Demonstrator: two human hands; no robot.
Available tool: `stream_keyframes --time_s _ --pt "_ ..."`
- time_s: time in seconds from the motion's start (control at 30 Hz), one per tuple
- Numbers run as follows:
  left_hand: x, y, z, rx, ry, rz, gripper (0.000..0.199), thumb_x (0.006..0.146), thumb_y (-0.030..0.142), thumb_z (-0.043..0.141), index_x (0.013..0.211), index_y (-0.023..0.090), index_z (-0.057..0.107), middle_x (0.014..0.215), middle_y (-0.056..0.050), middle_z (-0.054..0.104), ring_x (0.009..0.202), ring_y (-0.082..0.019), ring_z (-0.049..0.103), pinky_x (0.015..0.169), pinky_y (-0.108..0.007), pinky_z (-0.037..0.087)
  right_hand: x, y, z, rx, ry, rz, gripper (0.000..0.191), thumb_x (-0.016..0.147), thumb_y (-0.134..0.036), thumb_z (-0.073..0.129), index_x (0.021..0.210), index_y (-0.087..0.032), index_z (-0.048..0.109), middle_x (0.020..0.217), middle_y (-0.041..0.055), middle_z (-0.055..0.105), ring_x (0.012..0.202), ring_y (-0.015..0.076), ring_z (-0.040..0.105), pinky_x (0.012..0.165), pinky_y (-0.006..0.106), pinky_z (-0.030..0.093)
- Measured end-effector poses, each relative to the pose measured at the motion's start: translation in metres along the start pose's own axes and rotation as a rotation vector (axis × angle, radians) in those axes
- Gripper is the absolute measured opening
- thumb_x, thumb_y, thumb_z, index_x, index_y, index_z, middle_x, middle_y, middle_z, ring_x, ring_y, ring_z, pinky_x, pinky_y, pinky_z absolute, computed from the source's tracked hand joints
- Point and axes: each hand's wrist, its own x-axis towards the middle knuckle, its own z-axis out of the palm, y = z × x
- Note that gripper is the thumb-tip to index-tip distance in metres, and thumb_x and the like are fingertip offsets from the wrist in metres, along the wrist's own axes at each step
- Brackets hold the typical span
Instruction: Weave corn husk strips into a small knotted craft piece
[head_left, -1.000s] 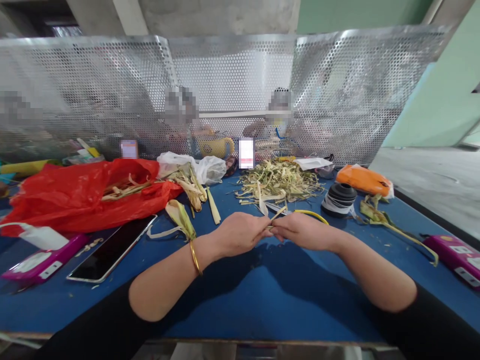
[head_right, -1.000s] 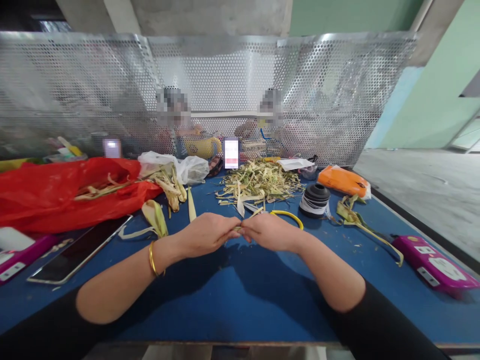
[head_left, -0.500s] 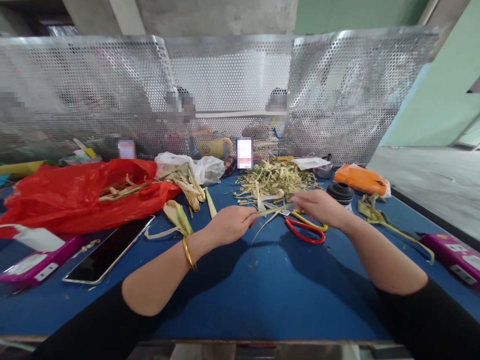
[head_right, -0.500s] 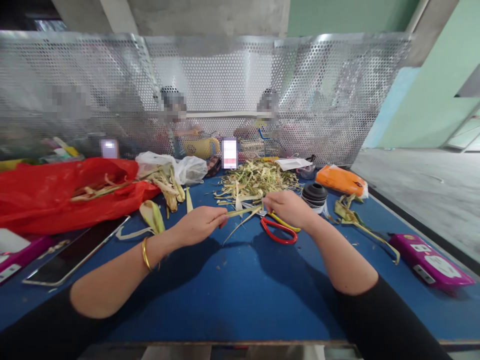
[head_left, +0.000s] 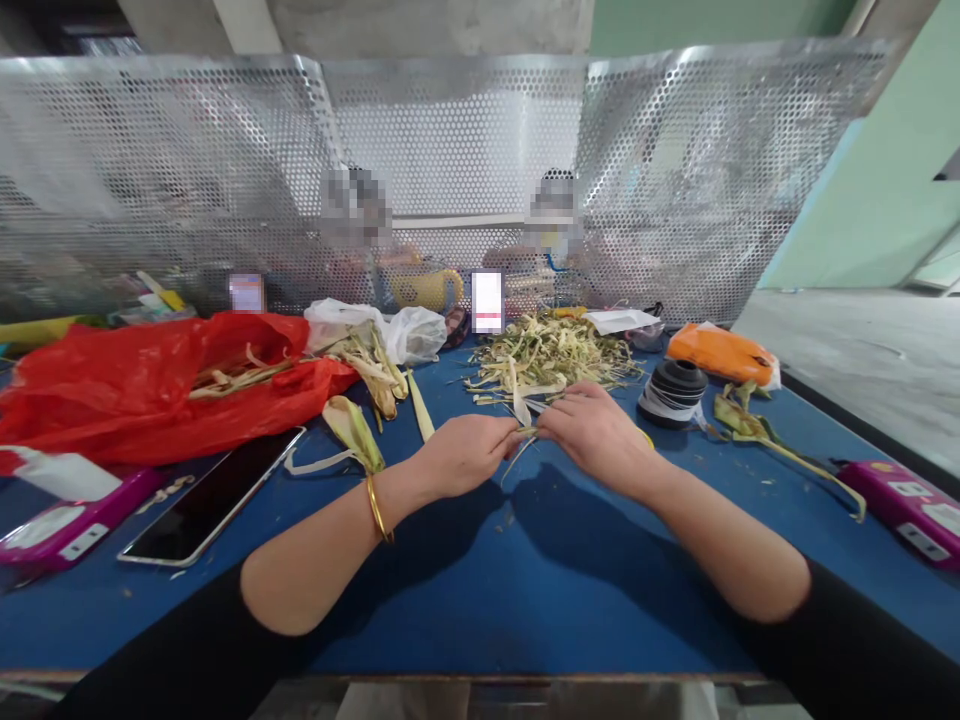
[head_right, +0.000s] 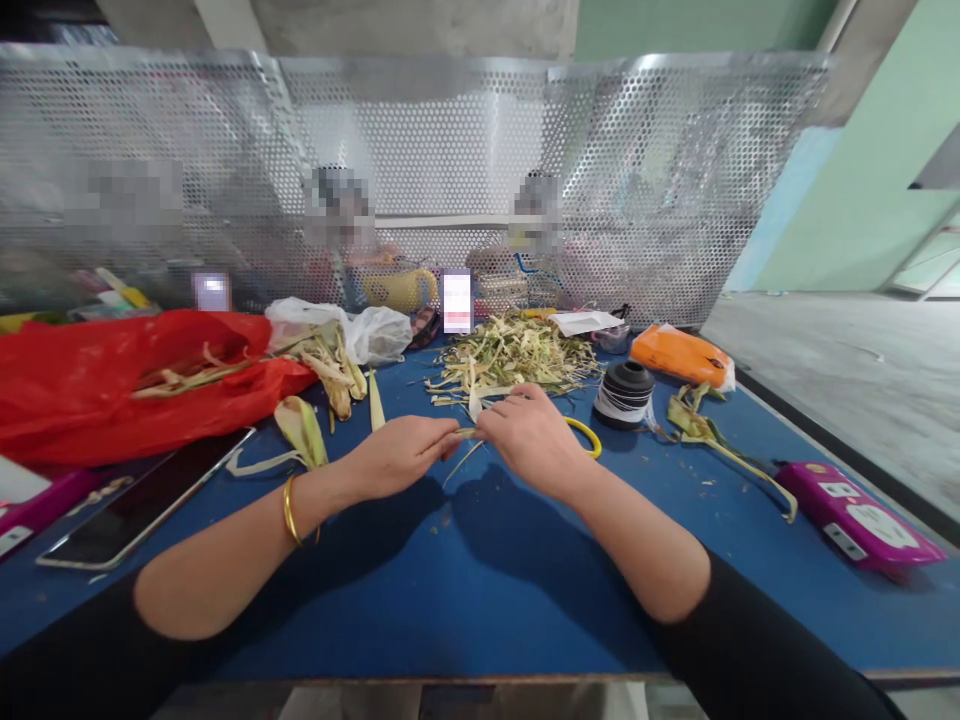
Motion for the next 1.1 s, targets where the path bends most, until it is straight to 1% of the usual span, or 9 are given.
stream_keyframes --time_s 0.13,0.23,0.43,0.5,0.6,0.67,0.8,0.9,1.1 --pt "0.0 -0.006 -0.004 0.037 -0.002 0.026 0.039 0.098 0.039 0.028 0.079 0.02 0.056 0.073 -0.002 0.064 0.069 -0.018 0.059 0.061 -0.026 0.034 -0.002 0.013 -0.008 0.15 -0.036 0.042 0.027 0.097 -0.02 0.04 0.081 -0.017 0.062 0.073 0.0035 0.063 0.07 0.016 0.054 0.085 0.032 0.032" --pt "-0.001 -0.011 -0.007 0.077 -0.016 0.038 0.037 0.098 0.038 0.03 0.08 0.021 0.057 0.073 -0.002 0.063 0.069 -0.018 0.059 0.059 -0.026 0.034 -0.004 0.015 -0.007 0.227 -0.063 0.044 0.026 0.095 -0.016 0.04 0.082 -0.018 0.062 0.074 0.0028 0.063 0.073 0.016 0.054 0.084 0.031 0.031" --pt "-0.003 -0.013 -0.012 0.054 -0.06 0.022 0.04 0.097 0.043 0.031 0.085 0.021 0.061 0.078 -0.003 0.067 0.072 -0.019 0.062 0.061 -0.026 0.038 -0.004 0.013 -0.001 0.228 -0.052 0.039 0.026 0.094 -0.016 0.039 0.079 -0.017 0.061 0.073 0.0027 0.063 0.072 0.0158 0.053 0.079 0.03 0.03" --pt "-0.002 -0.01 -0.01 0.013 -0.012 -0.009 0.039 0.097 0.045 0.032 0.097 0.021 0.063 0.089 -0.004 0.07 0.081 -0.02 0.064 0.067 -0.027 0.041 -0.004 0.009 0.0 0.197 -0.042 0.033 0.025 0.094 -0.015 0.039 0.079 -0.017 0.06 0.072 0.0031 0.063 0.07 0.0158 0.052 0.077 0.03 0.03" --pt "-0.001 -0.004 0.0 -0.043 0.13 0.006 0.036 0.098 0.041 0.033 0.114 0.023 0.06 0.109 -0.005 0.069 0.1 -0.021 0.063 0.081 -0.029 0.043 -0.002 0.001 0.003 0.174 -0.026 0.026 0.025 0.093 -0.014 0.039 0.079 -0.016 0.059 0.071 0.0036 0.062 0.068 0.0155 0.05 0.075 0.031 0.029" --pt "0.0 0.0 0.009 -0.012 0.144 0.034 0.032 0.097 0.036 0.035 0.107 0.021 0.062 0.107 -0.006 0.07 0.1 -0.022 0.063 0.081 -0.03 0.043 -0.001 -0.004 0.005 0.172 -0.026 0.02 0.025 0.092 -0.013 0.039 0.077 -0.016 0.059 0.071 0.0041 0.062 0.067 0.0154 0.049 0.075 0.031 0.029" --pt "0.001 0.002 0.02 0.073 0.09 0.012 0.032 0.097 0.03 0.034 0.084 0.019 0.062 0.086 -0.007 0.069 0.082 -0.02 0.065 0.07 -0.028 0.042 0.0 -0.006 0.007 0.157 -0.041 0.029 0.026 0.093 -0.015 0.039 0.075 -0.016 0.058 0.07 0.0044 0.061 0.066 0.016 0.049 0.077 0.032 0.03" --pt "0.0 0.001 0.021 0.143 0.112 0.022 0.031 0.097 0.03 0.035 0.084 0.019 0.061 0.085 -0.007 0.069 0.082 -0.021 0.064 0.07 -0.028 0.042 -0.001 -0.003 0.007 0.167 -0.048 0.049 0.029 0.096 -0.021 0.039 0.073 -0.017 0.057 0.068 0.004 0.061 0.065 0.0162 0.049 0.075 0.032 0.03" --pt "-0.001 0.005 0.022 0.194 0.16 0.017 0.034 0.098 0.033 0.031 0.088 0.018 0.061 0.086 -0.008 0.069 0.081 -0.02 0.064 0.07 -0.027 0.043 0.0 -0.002 0.007 0.149 -0.037 0.022 0.032 0.097 -0.023 0.036 0.072 -0.017 0.055 0.068 0.0044 0.061 0.066 0.0158 0.05 0.076 0.031 0.031"
